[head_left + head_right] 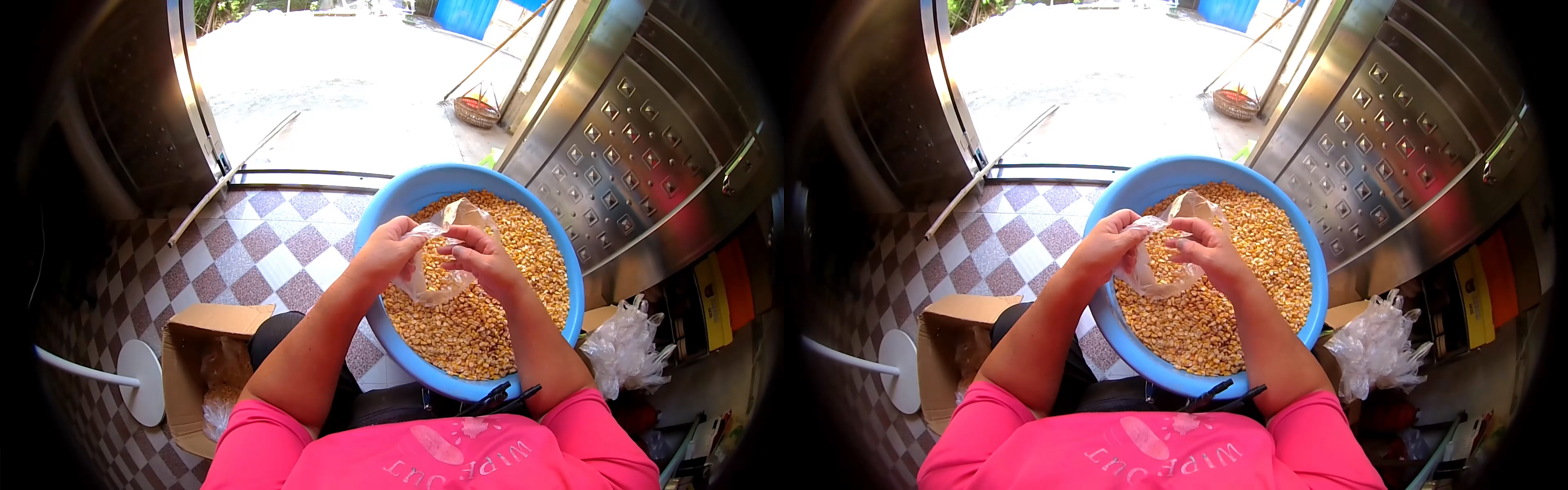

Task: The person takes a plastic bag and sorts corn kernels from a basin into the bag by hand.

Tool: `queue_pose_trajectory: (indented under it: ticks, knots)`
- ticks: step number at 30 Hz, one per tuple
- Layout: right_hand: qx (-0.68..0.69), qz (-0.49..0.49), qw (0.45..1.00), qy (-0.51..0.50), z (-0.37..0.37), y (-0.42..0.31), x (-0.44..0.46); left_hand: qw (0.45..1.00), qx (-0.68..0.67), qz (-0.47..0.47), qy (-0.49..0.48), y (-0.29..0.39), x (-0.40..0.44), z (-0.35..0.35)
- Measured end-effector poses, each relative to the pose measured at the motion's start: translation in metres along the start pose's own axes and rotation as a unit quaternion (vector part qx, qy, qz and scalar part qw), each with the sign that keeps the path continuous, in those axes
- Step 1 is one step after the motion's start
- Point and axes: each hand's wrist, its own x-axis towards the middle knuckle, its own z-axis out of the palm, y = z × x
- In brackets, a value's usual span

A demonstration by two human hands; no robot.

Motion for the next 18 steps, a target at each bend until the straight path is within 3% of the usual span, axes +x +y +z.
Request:
queue_pose_trajectory:
  ticks: [4, 7, 8, 11, 12, 14, 15, 18]
  knots:
    - [-0.068, 0.080, 0.978, -0.180, 0.000, -0.013, -0.007, 1.000, 0.007, 0.002, 0.002, 0.001, 0.000, 0.000]
    - [-0.178, 0.177, 0.920, -0.300, 0.009, -0.015, -0.012, 1.000, 0.012, 0.004, 0.000, 0.001, 0.000, 0.000]
    - [-0.177, 0.177, 0.920, -0.300, 0.014, -0.015, -0.013, 1.000, 0.014, 0.005, -0.003, 0.001, -0.001, 0.000]
    - [-0.337, 0.218, 0.853, -0.334, 0.031, -0.012, -0.017, 1.000, 0.011, 0.004, -0.003, 0.002, -0.001, 0.001]
    - [-0.337, 0.218, 0.853, -0.333, 0.031, -0.002, -0.018, 1.000, 0.012, 0.004, -0.004, 0.001, -0.001, 0.001]
    - [-0.502, 0.034, 0.782, -0.369, 0.027, 0.024, -0.016, 1.000, -0.003, 0.017, -0.004, -0.003, 0.001, 0.000]
    - [-0.530, 0.099, 0.758, -0.368, 0.035, 0.021, -0.017, 1.000, -0.003, 0.017, -0.005, -0.003, 0.001, -0.001]
    - [-0.566, 0.047, 0.726, -0.388, 0.041, 0.035, -0.020, 1.000, 0.000, 0.012, -0.004, -0.001, 0.000, 0.000]
